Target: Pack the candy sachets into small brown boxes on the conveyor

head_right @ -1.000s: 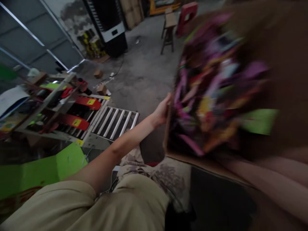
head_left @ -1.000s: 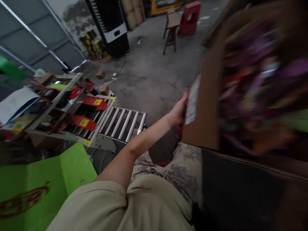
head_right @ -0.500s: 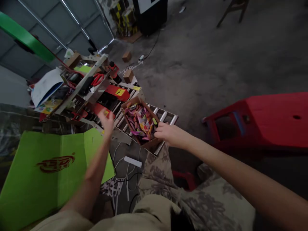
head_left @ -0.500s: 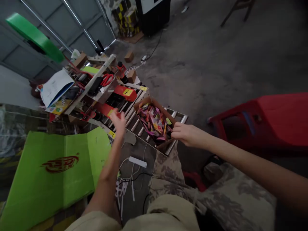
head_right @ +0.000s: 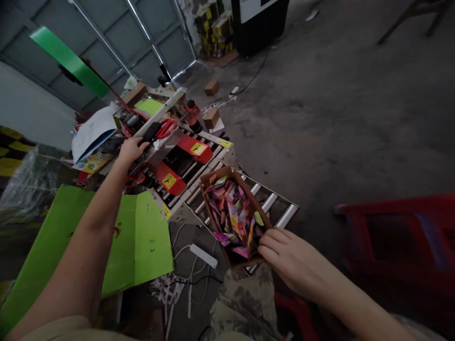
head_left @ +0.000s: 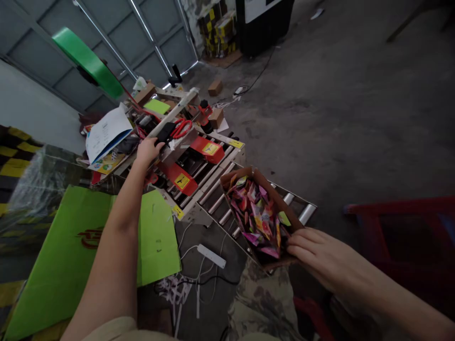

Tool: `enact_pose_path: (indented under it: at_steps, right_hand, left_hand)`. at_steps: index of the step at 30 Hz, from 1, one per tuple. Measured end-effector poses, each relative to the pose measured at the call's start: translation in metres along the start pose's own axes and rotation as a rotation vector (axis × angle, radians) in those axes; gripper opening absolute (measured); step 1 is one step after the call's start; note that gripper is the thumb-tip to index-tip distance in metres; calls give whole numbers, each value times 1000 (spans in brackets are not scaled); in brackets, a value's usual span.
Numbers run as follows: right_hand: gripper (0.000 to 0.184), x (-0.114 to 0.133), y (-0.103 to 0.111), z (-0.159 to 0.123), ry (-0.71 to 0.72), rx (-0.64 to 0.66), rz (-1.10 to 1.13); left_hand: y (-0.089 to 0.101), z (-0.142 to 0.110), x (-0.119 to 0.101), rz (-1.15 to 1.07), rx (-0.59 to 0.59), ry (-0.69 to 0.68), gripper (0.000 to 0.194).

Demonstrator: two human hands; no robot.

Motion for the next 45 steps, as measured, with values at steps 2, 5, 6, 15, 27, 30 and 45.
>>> enact_pose_path:
  at_steps: [2,5,6,15,27,30,45]
  right_hand:
    - [32,1,1,-1,11,-6,3]
    - [34,1,6,-1,20,-38,-8]
    - [35,2,8,0,26,-47,-14]
    - [38,3,15,6,2,-64,-20]
    - [38,9,24,11,43,-94,-79]
    - [37,12,24,12,74,-99,-104]
    - [23,-1,0,-6,151,23,-137]
  left_hand:
    - [-2,-1,-4,81,36,-30,54]
    - [-3,2,-13,191,97,-122,54]
    - [-1,5,-13,207,107,-134,54]
    - [33,25,13,56,-149,-55,46]
    - [45,20,4,101,-257,82,32]
    - [65,-5,-4,63,-357,69,32]
    - [68,-129,159,-12,-421,327,34]
Point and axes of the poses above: each hand's wrist, its own z-axis towards the middle knuckle, its own y-axis out of the back of the hand, x = y × z, the point moved 9 cm from there along z, towards the middle knuckle, and after that the axes turned 2 degrees about z, right-handed, at the moved point
